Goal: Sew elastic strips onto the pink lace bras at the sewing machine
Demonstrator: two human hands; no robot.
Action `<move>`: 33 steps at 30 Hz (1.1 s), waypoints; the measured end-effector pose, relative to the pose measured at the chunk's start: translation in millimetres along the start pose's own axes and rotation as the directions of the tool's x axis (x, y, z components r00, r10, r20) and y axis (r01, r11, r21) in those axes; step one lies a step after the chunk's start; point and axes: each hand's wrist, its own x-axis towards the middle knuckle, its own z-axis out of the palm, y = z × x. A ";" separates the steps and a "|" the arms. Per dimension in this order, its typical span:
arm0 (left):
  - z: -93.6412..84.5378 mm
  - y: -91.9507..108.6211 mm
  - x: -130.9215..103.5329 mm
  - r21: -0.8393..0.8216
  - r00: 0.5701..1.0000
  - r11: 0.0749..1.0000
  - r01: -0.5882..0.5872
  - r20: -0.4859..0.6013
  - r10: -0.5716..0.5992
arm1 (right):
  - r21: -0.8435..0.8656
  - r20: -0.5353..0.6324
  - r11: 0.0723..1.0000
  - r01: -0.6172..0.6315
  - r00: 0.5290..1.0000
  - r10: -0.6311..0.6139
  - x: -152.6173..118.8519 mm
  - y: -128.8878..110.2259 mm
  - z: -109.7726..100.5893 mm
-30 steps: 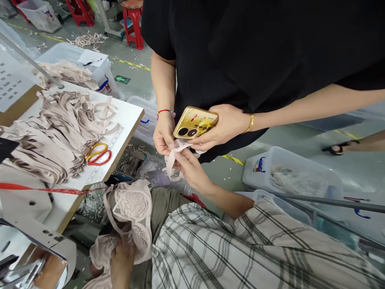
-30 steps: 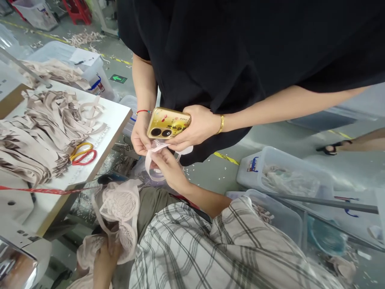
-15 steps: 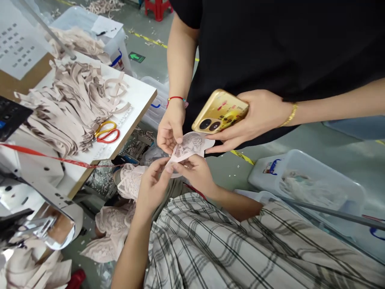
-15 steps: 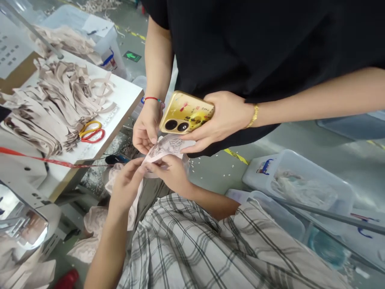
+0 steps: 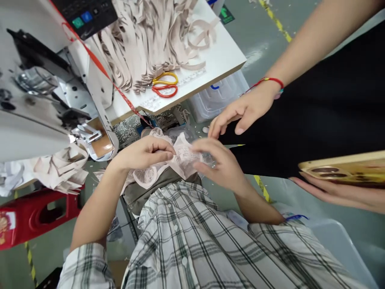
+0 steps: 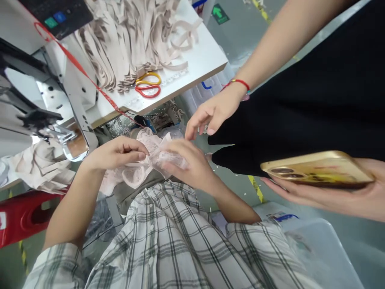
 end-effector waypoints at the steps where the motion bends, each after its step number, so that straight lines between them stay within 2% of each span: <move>1: -3.8 -0.3 -1.9 0.001 1.000 1.000 -0.007 0.012 0.007 | -0.007 0.034 1.000 0.029 0.999 -0.028 13.4 3.2 3.5; 3: -8.6 -2.6 -4.5 -0.019 1.000 1.000 -0.012 -0.016 0.012 | 0.062 0.212 0.998 0.004 0.977 -0.017 37.3 8.0 13.4; 5: -11.2 -6.9 -6.5 -0.046 0.997 0.999 -0.012 -0.078 0.009 | 0.096 0.309 0.993 -0.066 0.950 0.033 52.4 8.2 22.9; 9: -12.9 -17.3 -8.9 -0.055 0.983 0.998 -0.041 -0.182 0.031 | 0.013 0.224 0.992 -0.129 0.967 0.123 57.5 -2.5 34.4; 12: -12.4 -22.7 -8.4 -0.077 0.970 0.995 -0.067 -0.239 0.047 | 0.060 0.174 0.977 -0.203 0.966 0.190 54.3 -9.0 38.9; 16: -12.1 -25.2 -7.5 -0.078 0.969 0.994 -0.073 -0.242 0.053 | 0.106 0.170 0.966 -0.237 0.961 0.218 53.5 -11.3 42.6; 33: -13.2 -26.0 -8.5 -0.052 0.965 0.992 -0.118 -0.240 0.103 | 0.154 0.130 0.965 -0.214 0.972 0.195 55.3 -15.7 45.2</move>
